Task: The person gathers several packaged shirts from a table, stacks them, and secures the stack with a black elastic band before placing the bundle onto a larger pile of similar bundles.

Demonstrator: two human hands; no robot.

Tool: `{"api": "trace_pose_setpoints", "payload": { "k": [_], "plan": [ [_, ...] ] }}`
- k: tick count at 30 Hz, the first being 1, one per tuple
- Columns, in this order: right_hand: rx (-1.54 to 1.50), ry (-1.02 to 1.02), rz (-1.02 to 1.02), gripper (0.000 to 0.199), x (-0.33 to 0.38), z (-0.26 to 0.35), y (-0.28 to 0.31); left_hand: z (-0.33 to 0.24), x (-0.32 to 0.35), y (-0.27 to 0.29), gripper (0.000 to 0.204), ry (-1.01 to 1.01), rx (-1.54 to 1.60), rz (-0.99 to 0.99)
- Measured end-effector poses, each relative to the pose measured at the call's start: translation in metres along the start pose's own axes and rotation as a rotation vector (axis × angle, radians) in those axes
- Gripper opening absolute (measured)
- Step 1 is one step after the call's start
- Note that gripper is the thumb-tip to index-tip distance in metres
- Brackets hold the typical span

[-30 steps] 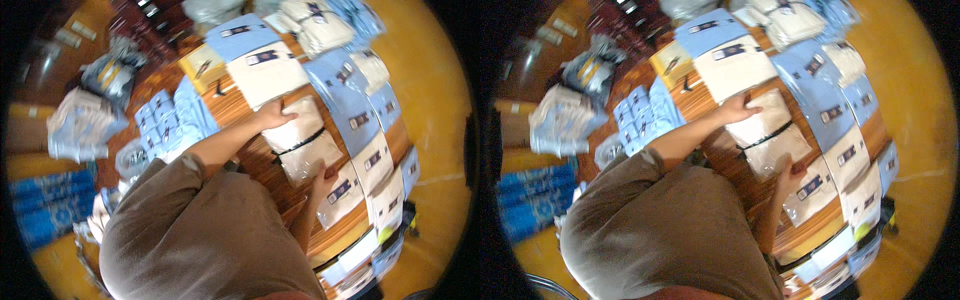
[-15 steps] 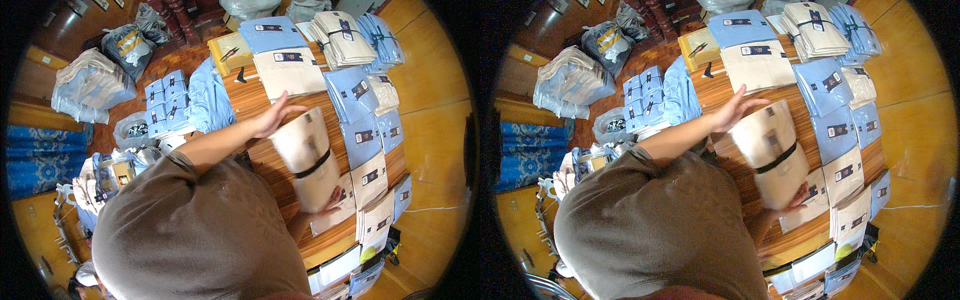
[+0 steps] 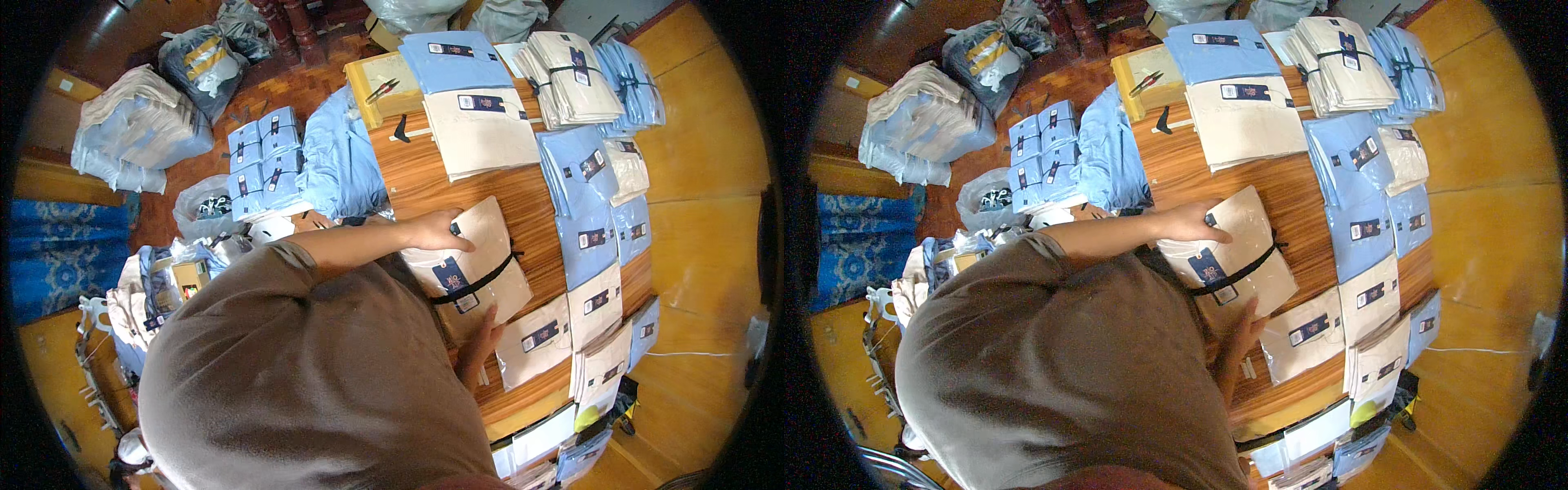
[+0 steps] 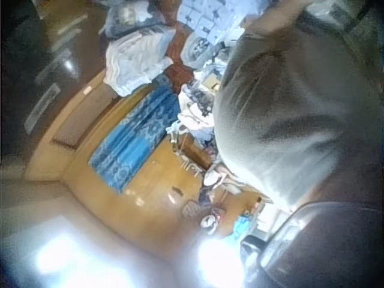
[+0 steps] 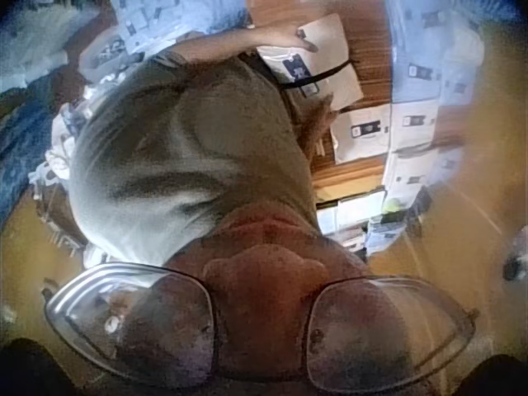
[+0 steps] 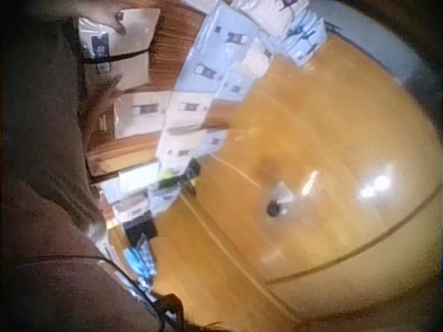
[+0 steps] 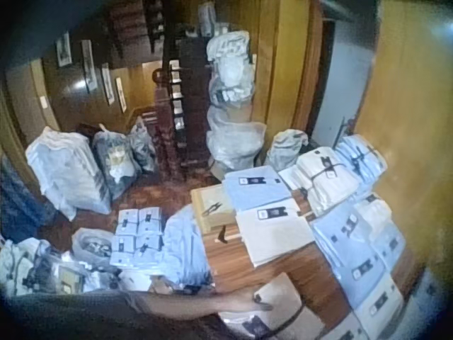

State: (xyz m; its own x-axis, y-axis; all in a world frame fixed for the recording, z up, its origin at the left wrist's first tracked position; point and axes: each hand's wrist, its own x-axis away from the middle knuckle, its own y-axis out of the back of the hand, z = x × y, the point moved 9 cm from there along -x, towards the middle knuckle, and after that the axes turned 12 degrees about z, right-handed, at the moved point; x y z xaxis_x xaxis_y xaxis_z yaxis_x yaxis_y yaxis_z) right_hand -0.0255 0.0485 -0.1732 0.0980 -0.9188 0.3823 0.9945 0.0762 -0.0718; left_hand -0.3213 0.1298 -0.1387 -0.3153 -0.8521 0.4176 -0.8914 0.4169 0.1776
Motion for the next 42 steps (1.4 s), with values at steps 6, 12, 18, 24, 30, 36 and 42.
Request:
{"api": "trace_pose_setpoints", "payload": {
  "k": [6, 12, 18, 24, 30, 36, 42],
  "plan": [
    [0.072, 0.011, -0.182, 0.068, 0.021, 0.037, -0.039, 0.008, 0.017, 0.032, 0.088, -0.186, 0.125, 0.023],
    [-0.277, -0.076, 0.119, 0.073, -0.002, 0.054, -0.079, -0.001, 0.065, 0.103, 0.094, -0.312, 0.399, 0.068],
    [0.185, -0.071, 0.035, 0.072, -0.046, 0.043, -0.144, 0.03, 0.102, 0.175, 0.094, -0.128, 0.277, -0.156],
    [0.223, -0.013, 0.241, 0.078, -0.049, 0.085, -0.214, 0.05, 0.149, 0.187, 0.091, -0.172, 0.281, -0.433],
    [0.547, -0.018, 0.262, 0.077, -0.05, 0.086, -0.22, 0.092, 0.185, 0.144, 0.071, -0.041, 0.568, -0.497],
    [0.499, -0.009, 0.385, 0.064, -0.042, 0.078, -0.186, 0.073, 0.201, 0.091, 0.075, -0.002, 0.64, -0.479],
    [0.055, -0.261, 0.304, 0.057, -0.031, 0.033, -0.113, 0.037, 0.173, 0.063, 0.077, -0.317, 0.52, -0.06]
  ]
}}
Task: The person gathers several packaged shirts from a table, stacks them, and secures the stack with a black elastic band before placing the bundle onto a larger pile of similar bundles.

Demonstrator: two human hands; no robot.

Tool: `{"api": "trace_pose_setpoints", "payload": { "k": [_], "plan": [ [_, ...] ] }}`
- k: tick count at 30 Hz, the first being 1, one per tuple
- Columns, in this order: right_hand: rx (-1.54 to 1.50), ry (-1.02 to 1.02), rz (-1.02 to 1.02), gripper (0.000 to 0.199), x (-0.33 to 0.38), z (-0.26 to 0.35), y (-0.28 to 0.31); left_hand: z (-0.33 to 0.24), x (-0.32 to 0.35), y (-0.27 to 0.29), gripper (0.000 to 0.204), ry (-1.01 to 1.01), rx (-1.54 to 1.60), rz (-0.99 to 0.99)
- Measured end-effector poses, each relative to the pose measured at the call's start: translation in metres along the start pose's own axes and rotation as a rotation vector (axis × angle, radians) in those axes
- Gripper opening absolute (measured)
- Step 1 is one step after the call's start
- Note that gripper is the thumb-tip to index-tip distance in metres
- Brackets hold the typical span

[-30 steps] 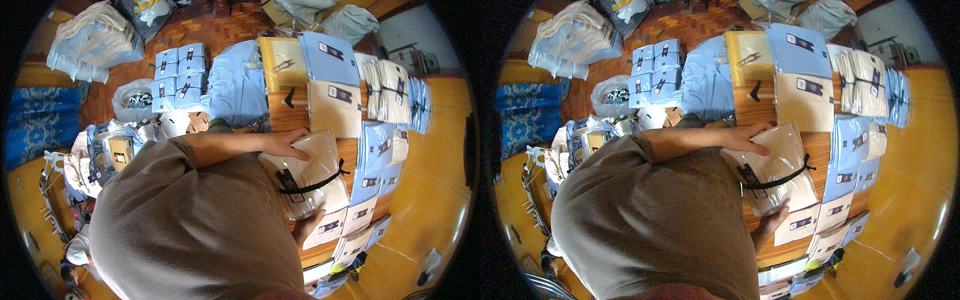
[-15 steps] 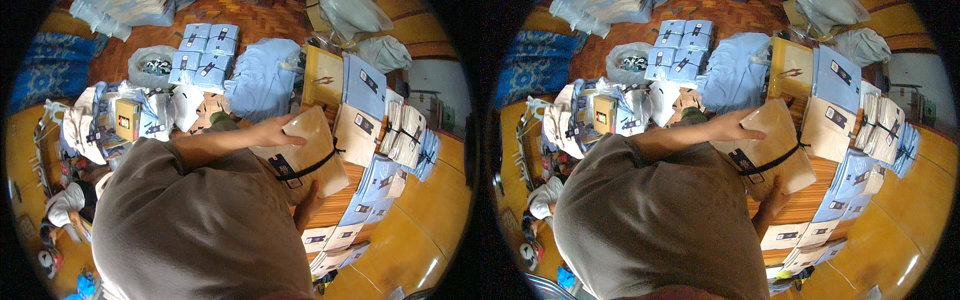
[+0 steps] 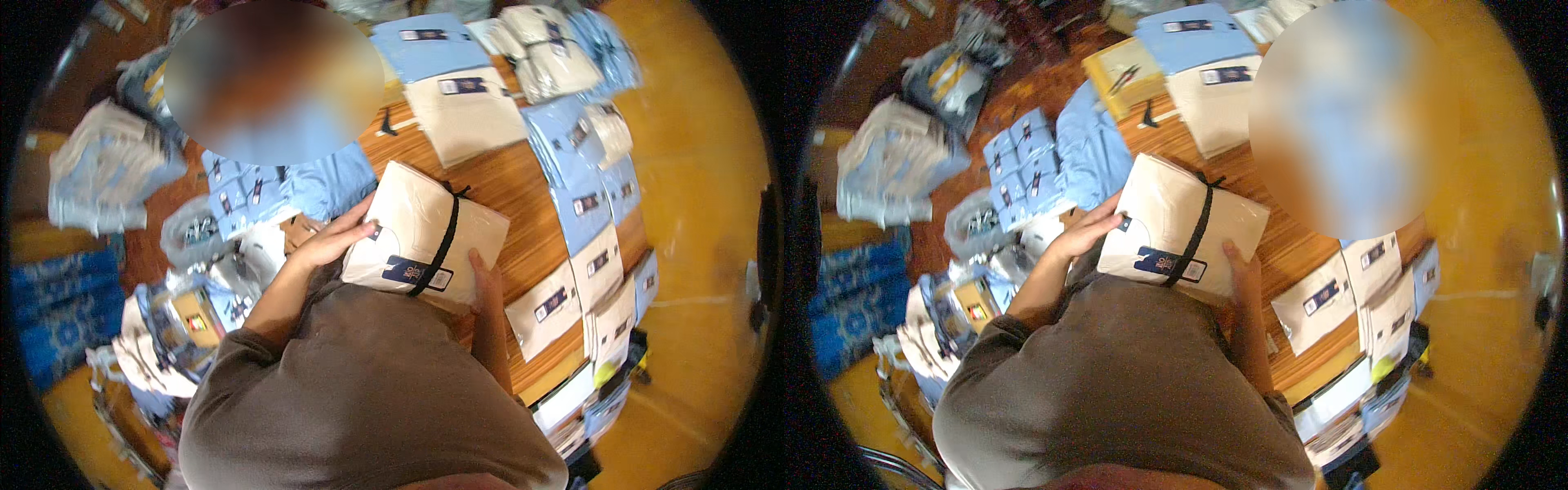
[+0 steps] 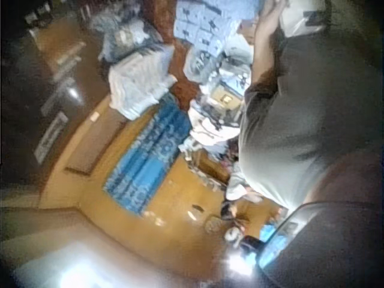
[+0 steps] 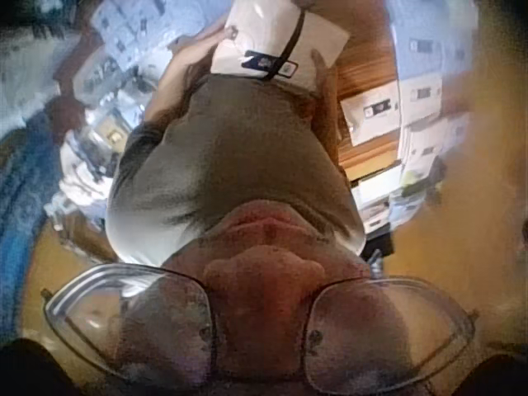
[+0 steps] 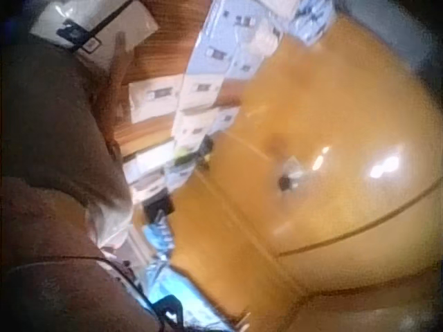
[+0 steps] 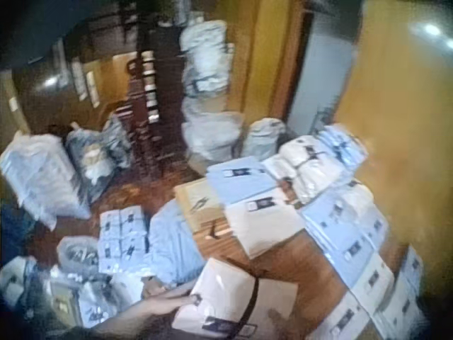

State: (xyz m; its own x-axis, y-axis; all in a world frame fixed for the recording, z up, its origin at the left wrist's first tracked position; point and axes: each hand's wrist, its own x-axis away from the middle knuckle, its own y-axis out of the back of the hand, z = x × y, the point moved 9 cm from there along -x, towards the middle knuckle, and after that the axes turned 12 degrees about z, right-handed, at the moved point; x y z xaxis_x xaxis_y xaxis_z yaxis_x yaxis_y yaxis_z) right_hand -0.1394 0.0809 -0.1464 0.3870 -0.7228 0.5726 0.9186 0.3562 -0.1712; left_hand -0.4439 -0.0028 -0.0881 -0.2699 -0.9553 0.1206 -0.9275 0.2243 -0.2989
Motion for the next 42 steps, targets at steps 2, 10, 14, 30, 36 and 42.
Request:
{"api": "trace_pose_setpoints", "payload": {
  "k": [2, 10, 14, 30, 36, 42],
  "plan": [
    [-0.234, 0.008, 0.043, 0.056, 0.003, -0.009, -0.007, 0.012, -0.014, 0.003, 0.075, 0.036, 0.128, 0.0],
    [-0.243, 0.015, -0.327, 0.064, 0.009, -0.019, 0.042, 0.028, -0.069, 0.004, 0.074, 0.054, 0.793, 0.322],
    [-0.876, 0.169, -0.143, 0.077, 0.018, -0.047, 0.038, 0.075, -0.114, 0.031, 0.083, 0.027, -0.157, 0.081],
    [-0.17, -0.061, -0.809, 0.081, 0.059, 0.007, 0.057, 0.057, -0.197, -0.002, 0.059, 0.381, -0.21, 0.329],
    [-0.533, -0.012, -0.408, 0.067, 0.05, -0.055, 0.03, -0.006, -0.194, -0.021, 0.069, 0.164, -0.237, 0.453],
    [-0.389, 0.297, -0.463, 0.069, -0.031, 0.067, -0.008, -0.049, -0.251, 0.057, 0.082, 0.134, -0.031, 0.276]
  ]
}}
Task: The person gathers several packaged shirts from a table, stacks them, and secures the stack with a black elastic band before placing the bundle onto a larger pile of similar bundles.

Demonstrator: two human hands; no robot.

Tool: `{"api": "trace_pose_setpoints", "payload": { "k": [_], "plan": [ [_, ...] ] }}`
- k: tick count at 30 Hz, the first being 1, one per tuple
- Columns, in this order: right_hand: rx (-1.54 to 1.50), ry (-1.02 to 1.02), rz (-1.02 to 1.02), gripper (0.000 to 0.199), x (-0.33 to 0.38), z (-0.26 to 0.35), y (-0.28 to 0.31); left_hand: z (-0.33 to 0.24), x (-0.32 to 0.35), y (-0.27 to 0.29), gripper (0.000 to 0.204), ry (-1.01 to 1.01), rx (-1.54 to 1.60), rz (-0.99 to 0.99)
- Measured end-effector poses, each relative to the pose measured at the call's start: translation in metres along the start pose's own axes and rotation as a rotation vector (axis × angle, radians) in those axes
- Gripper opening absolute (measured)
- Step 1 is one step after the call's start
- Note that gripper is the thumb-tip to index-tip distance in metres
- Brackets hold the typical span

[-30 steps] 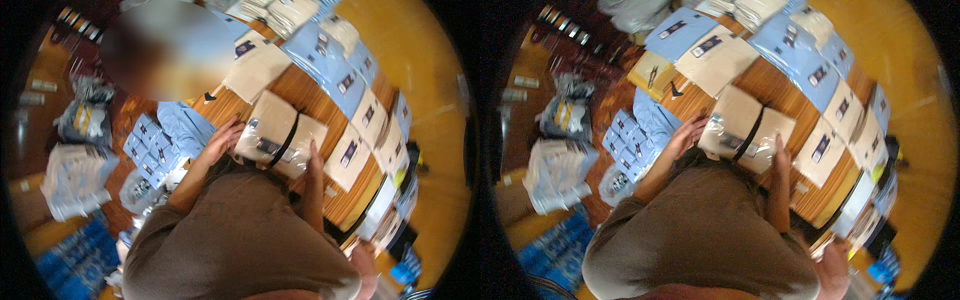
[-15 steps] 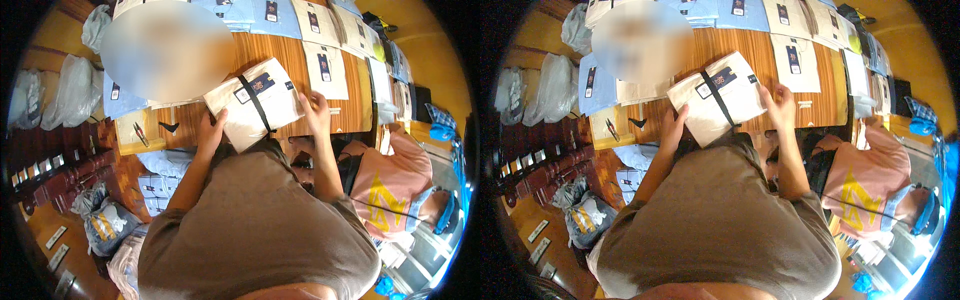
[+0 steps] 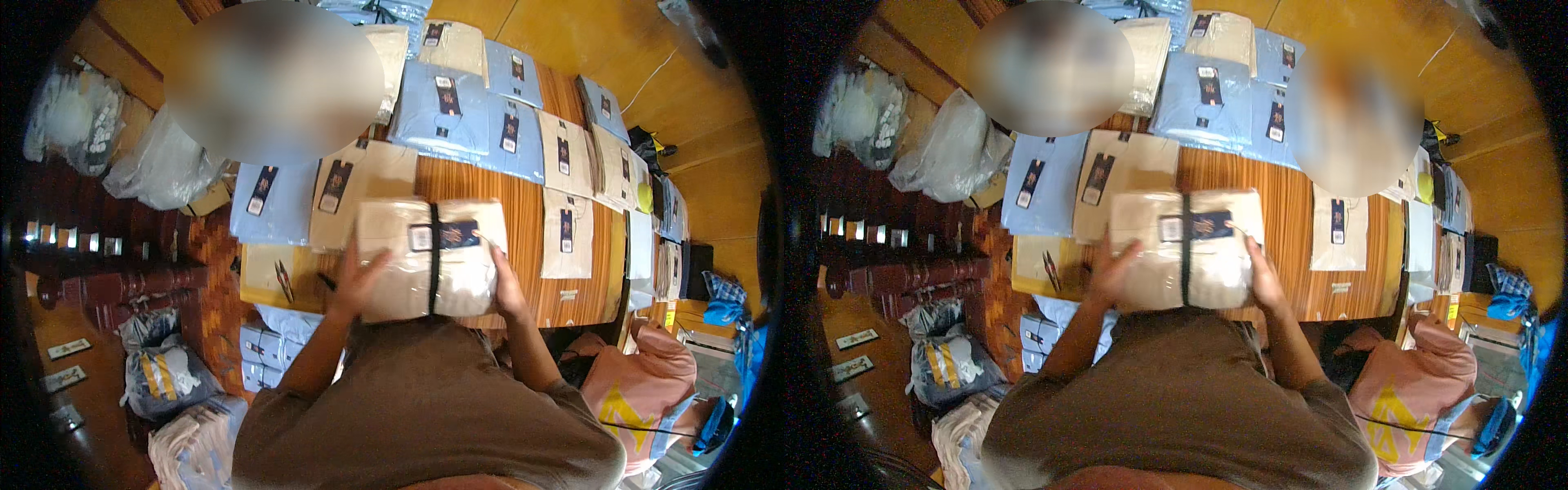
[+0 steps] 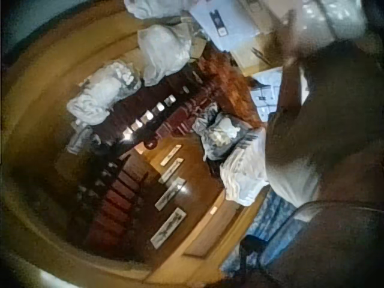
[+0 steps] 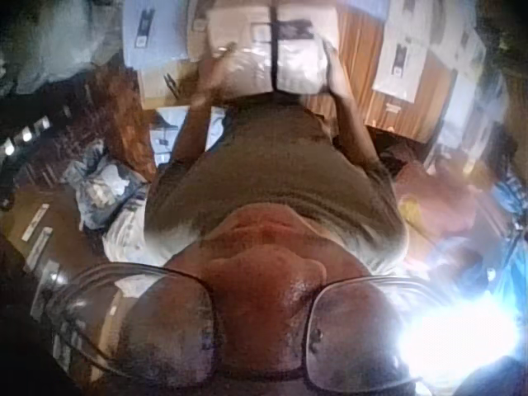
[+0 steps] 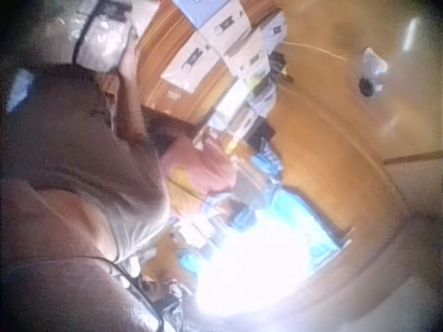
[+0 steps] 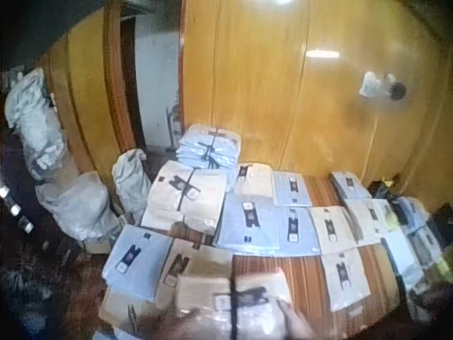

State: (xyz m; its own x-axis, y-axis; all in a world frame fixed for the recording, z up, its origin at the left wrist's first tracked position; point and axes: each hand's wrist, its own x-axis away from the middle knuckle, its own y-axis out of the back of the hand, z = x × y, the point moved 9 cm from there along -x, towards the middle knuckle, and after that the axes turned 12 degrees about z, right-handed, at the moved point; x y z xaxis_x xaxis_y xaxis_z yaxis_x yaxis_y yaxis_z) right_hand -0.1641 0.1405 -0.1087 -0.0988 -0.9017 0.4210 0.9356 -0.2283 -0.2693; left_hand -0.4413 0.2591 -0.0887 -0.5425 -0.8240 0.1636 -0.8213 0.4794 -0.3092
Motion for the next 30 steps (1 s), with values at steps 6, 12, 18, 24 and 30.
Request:
{"api": "trace_pose_setpoints", "payload": {
  "k": [6, 12, 18, 24, 30],
  "plan": [
    [0.233, 0.238, 0.064, 0.061, -0.154, 0.166, -0.104, -0.174, -0.132, 0.115, 0.062, -0.096, -0.224, -0.202],
    [0.62, 0.301, -0.005, 0.073, -0.318, 0.283, -0.149, -0.267, -0.321, 0.2, 0.063, -0.179, -0.325, 0.008],
    [0.625, 0.124, 0.045, 0.082, -0.354, 0.274, -0.132, -0.269, -0.36, 0.2, 0.08, -0.116, -0.594, -0.122],
    [0.474, 0.426, 0.007, 0.094, -0.334, 0.264, -0.127, -0.298, -0.316, 0.198, 0.084, -0.315, -1.208, -0.486],
    [0.566, 0.538, -0.013, 0.099, -0.317, 0.257, -0.142, -0.179, -0.235, 0.111, 0.105, -0.777, -0.573, -0.766]
  ]
}}
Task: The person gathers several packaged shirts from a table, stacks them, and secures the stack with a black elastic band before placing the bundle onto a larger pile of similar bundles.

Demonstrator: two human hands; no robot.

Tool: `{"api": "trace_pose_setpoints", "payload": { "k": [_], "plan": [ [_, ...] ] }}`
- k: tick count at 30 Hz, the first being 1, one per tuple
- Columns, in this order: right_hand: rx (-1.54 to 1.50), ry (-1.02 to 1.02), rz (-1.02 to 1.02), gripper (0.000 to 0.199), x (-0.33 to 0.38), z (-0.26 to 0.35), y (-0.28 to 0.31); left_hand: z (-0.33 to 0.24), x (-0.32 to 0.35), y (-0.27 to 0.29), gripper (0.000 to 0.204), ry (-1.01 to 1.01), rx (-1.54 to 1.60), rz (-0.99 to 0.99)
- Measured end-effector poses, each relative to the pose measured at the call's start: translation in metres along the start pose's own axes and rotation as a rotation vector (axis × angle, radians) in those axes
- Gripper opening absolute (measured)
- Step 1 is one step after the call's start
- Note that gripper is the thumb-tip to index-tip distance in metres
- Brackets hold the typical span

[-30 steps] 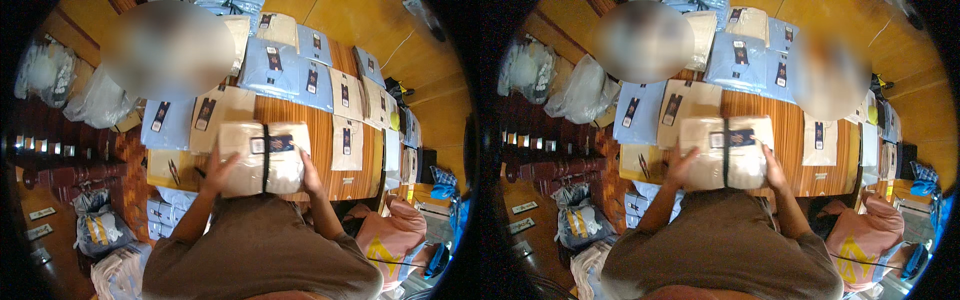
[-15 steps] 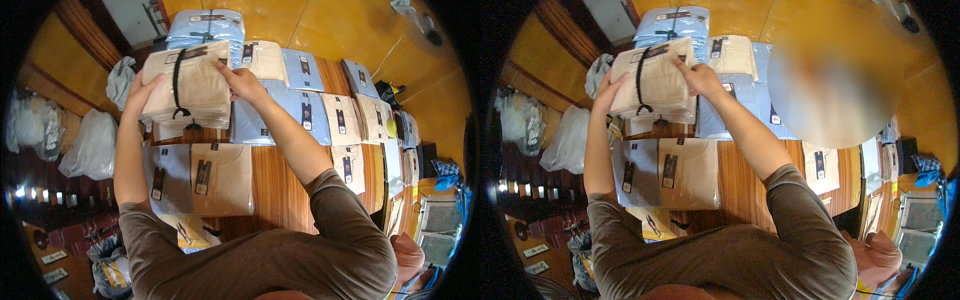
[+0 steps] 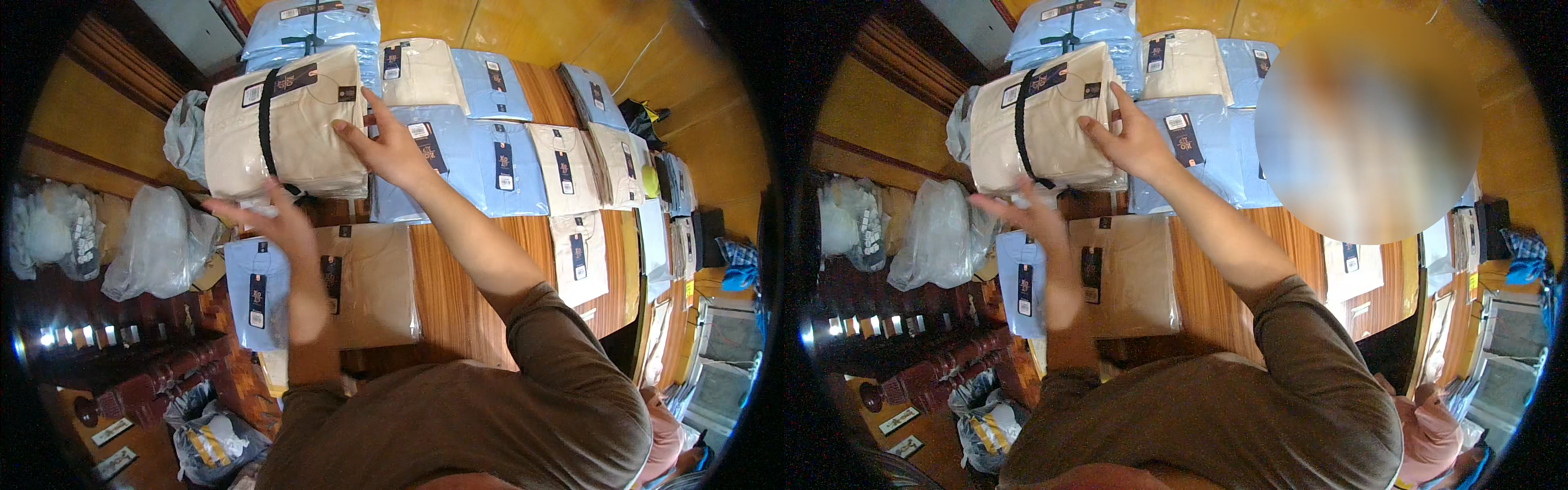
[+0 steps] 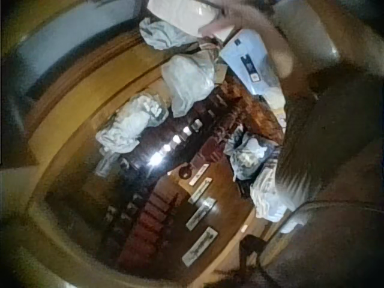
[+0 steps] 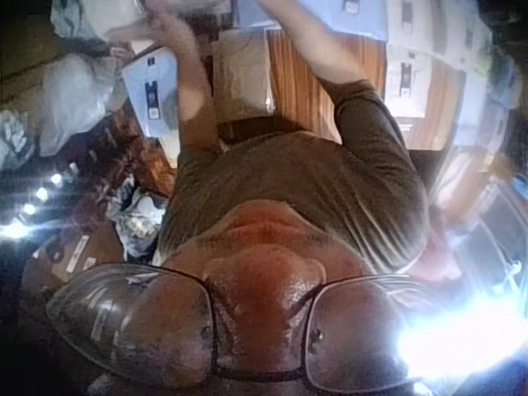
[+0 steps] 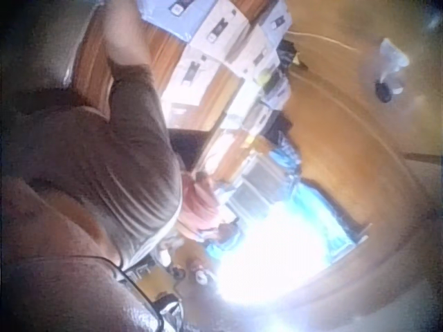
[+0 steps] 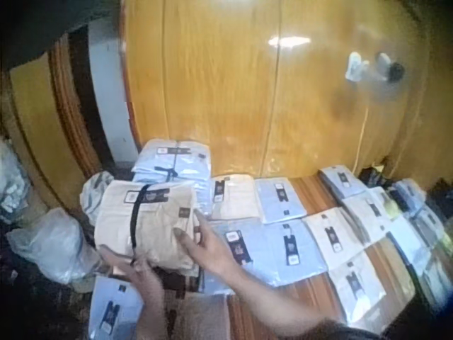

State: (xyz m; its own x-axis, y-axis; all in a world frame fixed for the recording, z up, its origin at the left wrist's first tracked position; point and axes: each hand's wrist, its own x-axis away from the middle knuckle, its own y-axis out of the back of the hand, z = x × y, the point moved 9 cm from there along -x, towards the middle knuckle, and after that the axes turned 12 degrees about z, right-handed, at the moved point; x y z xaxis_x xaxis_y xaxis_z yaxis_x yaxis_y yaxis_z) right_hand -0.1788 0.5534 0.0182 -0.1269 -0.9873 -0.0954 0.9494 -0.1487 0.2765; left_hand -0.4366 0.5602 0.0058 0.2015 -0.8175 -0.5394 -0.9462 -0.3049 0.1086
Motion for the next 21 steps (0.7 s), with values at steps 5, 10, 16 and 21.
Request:
{"api": "trace_pose_setpoints", "payload": {
  "k": [5, 10, 16, 21],
  "plan": [
    [-0.053, -0.125, 0.08, 0.098, -0.011, -0.008, -0.002, 0.006, -0.014, -0.047, 0.12, 0.172, -0.141, -0.055],
    [-0.145, -0.101, 0.007, 0.076, -0.009, -0.021, 0.023, -0.009, -0.028, -0.061, 0.126, 0.188, -0.215, -0.115],
    [0.124, -0.191, -0.283, 0.04, -0.017, -0.136, 0.163, -0.013, -0.028, -0.059, 0.127, 0.212, -0.289, -0.157],
    [0.511, -0.576, -0.228, 0.088, -0.053, -0.192, 0.213, -0.019, -0.017, -0.058, 0.12, 0.152, -0.297, -0.126]
  ]
}}
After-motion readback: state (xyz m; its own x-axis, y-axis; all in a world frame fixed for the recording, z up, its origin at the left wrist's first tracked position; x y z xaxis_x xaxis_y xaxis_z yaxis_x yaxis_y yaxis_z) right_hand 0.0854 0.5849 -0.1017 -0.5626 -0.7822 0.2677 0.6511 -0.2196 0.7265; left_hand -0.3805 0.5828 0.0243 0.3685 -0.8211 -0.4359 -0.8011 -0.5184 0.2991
